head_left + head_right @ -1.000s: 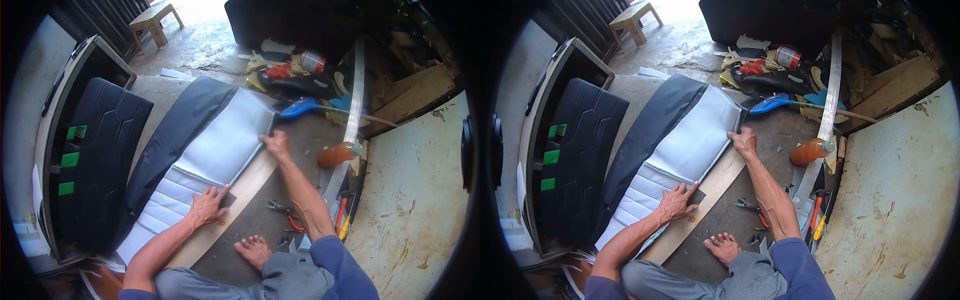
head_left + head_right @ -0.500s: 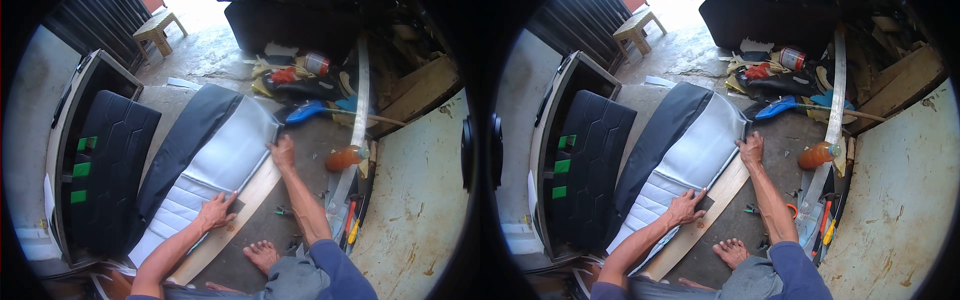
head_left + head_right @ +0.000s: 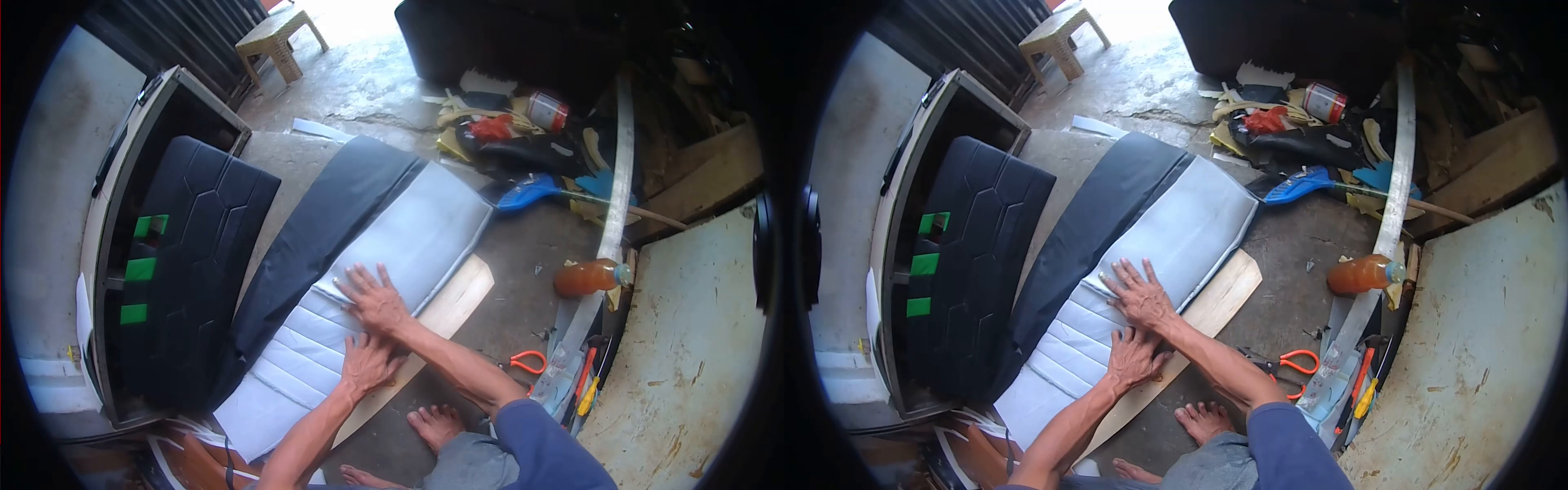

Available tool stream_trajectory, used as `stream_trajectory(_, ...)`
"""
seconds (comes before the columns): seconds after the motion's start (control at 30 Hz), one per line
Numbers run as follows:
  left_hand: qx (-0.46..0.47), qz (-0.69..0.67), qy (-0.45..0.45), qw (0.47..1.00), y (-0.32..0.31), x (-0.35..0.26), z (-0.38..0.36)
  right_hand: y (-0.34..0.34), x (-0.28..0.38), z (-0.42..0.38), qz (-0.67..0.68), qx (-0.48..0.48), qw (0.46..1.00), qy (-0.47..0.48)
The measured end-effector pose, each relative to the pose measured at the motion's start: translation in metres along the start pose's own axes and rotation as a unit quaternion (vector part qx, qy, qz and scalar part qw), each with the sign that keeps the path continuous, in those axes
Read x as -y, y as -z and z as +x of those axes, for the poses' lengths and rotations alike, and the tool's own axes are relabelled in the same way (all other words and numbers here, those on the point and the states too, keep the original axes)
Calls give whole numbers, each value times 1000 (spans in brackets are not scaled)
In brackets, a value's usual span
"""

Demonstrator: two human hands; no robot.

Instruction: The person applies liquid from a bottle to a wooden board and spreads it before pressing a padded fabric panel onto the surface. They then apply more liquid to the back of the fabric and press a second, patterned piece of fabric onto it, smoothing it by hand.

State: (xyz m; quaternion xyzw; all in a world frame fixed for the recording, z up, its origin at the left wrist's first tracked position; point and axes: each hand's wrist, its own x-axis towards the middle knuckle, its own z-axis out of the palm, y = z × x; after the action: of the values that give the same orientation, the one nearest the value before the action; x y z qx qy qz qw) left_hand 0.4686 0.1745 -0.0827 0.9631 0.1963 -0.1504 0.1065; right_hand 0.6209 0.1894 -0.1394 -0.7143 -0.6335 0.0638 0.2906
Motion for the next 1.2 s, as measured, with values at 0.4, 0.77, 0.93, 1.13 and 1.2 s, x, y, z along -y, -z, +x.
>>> stream_trajectory(0.4, -158, -4, -50, 986, -43, 27, -12, 75, -171, 33, -198, 36, 978, -50)
stream_trajectory(0.77, -187, -9, -55, 981, -47, 22, -19, 48, -96, 9, -207, 34, 974, -87)
stream_trajectory(0.93, -173, -58, -41, 982, -31, 24, -13, 49, -83, -2, -171, 69, 981, -52)
stream_trajectory(1.13, -131, -136, -23, 982, -4, 39, -13, 80, -192, 72, -260, 121, 958, -12)
stream_trajectory(1.2, -150, -180, 49, 971, 10, 47, -36, 92, -233, 104, -279, 123, 952, -34)
